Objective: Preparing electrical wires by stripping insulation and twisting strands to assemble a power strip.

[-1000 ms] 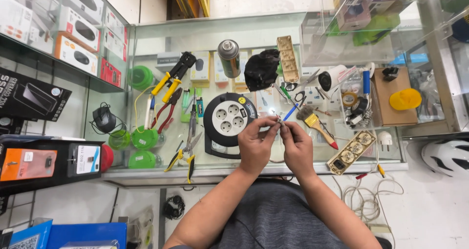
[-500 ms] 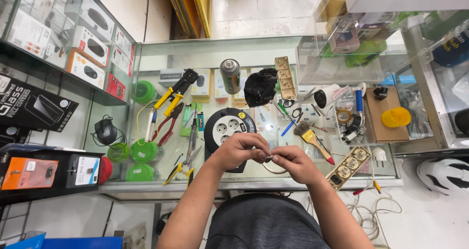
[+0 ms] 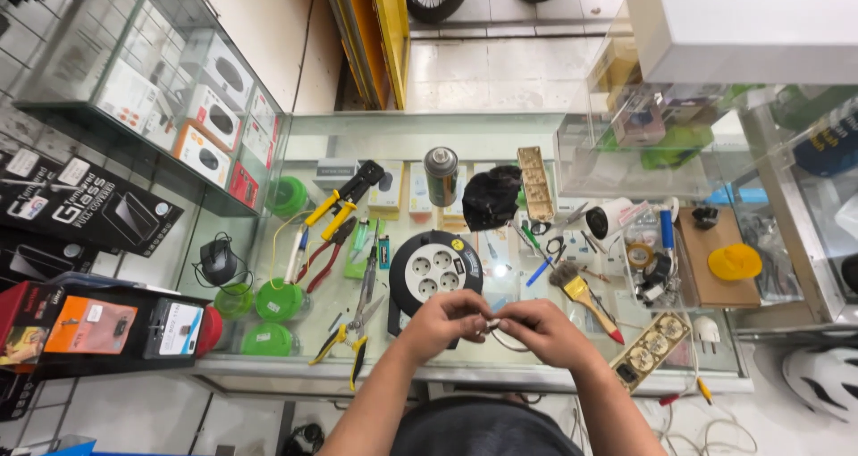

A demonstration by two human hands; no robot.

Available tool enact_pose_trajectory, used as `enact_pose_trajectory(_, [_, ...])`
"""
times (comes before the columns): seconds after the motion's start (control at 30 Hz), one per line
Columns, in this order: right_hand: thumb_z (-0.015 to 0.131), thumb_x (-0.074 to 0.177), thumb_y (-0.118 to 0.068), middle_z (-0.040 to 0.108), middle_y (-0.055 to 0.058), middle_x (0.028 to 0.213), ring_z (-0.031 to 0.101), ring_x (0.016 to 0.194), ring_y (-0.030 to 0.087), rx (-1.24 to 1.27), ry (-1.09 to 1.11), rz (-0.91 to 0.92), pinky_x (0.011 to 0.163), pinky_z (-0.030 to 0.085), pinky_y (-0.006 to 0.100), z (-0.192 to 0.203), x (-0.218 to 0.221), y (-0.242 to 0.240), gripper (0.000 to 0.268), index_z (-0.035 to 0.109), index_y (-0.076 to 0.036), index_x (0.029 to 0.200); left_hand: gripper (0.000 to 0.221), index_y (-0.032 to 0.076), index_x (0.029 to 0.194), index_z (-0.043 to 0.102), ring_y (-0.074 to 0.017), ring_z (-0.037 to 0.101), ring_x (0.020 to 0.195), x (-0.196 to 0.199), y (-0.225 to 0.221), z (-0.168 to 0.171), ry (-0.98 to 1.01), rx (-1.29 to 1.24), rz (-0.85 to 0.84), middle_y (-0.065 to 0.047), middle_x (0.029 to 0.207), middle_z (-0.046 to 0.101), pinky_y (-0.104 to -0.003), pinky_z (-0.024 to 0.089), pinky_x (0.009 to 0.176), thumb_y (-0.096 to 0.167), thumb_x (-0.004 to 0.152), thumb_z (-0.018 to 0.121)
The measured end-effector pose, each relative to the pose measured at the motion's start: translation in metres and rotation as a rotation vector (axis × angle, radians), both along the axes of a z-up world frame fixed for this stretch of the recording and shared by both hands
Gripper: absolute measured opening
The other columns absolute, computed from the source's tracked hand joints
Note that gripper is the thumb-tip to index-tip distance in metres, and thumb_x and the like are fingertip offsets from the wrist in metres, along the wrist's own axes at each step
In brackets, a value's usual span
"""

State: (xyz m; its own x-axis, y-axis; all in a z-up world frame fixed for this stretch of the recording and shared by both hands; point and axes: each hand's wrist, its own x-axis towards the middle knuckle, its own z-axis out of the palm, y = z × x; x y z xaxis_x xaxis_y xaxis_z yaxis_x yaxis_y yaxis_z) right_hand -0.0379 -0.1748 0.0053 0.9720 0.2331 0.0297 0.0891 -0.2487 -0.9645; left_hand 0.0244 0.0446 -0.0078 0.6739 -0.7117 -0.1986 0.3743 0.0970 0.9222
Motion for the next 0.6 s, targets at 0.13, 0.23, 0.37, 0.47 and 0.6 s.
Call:
enact_pose_trajectory(0.13, [0.065, 0.099, -0.028, 0.06, -0.001, 0.06, 0.05, 0.055, 0.012, -0.157, 0.005, 0.156, 0.054, 0.04, 0.029, 0.008, 0.002, 0.001, 0.022, 0.08, -0.011, 0.095, 0.022, 0.0, 0.101, 0.075, -0.0223, 0.072, 0.081, -0.01, 0.017, 0.005, 0.066, 0.007, -0.01, -0.013, 0.084, 0.072, -0.035, 0.066, 0.079, 0.019, 0.091, 0.077])
enact_pose_trajectory(0.23, [0.061, 0.1, -0.031, 0.076, 0.001, 0.075, 0.066, 0.063, 0.017, -0.213, -0.055, 0.273, 0.058, 0.046, 0.033, 0.013, 0.005, 0.009, 0.028, 0.079, -0.01, 0.094, 0.022, -0.001, 0.099, 0.078, -0.0228, 0.074, 0.077, -0.011, 0.026, 0.003, 0.103, 0.115, -0.055, -0.014, 0.078, 0.074, -0.035, 0.067, 0.072, 0.018, 0.089, 0.078])
enact_pose_trajectory(0.37, [0.066, 0.095, -0.019, 0.069, 0.022, 0.066, 0.067, 0.066, 0.045, -0.293, 0.058, 0.045, 0.069, 0.053, 0.053, -0.001, 0.002, 0.01, 0.022, 0.074, -0.011, 0.113, 0.027, -0.002, 0.121, 0.067, -0.026, 0.075, 0.087, -0.02, 0.043, -0.022, 0.057, 0.026, 0.118, -0.019, 0.094, 0.075, -0.038, 0.065, 0.074, 0.007, 0.096, 0.067])
enact_pose_trajectory(0.47, [0.06, 0.1, -0.016, 0.068, 0.021, 0.074, 0.068, 0.074, 0.039, -0.262, 0.045, -0.187, 0.077, 0.054, 0.051, -0.034, 0.005, 0.003, 0.027, 0.067, -0.01, 0.126, 0.027, 0.009, 0.126, 0.066, -0.0236, 0.076, 0.085, -0.014, 0.082, -0.05, -0.098, 0.328, 0.443, -0.013, 0.094, 0.077, -0.035, 0.063, 0.071, 0.015, 0.1, 0.062])
enact_pose_trajectory(0.6, [0.063, 0.107, -0.005, 0.068, 0.013, 0.081, 0.066, 0.079, 0.023, -0.203, -0.165, -0.521, 0.083, 0.054, 0.038, -0.042, -0.003, 0.004, 0.016, 0.072, -0.005, 0.119, 0.056, 0.008, 0.138, 0.06, -0.0362, 0.057, 0.129, -0.02, 0.15, -0.077, -0.391, 1.458, 0.388, -0.018, 0.138, 0.059, -0.048, 0.056, 0.098, 0.039, 0.093, 0.072])
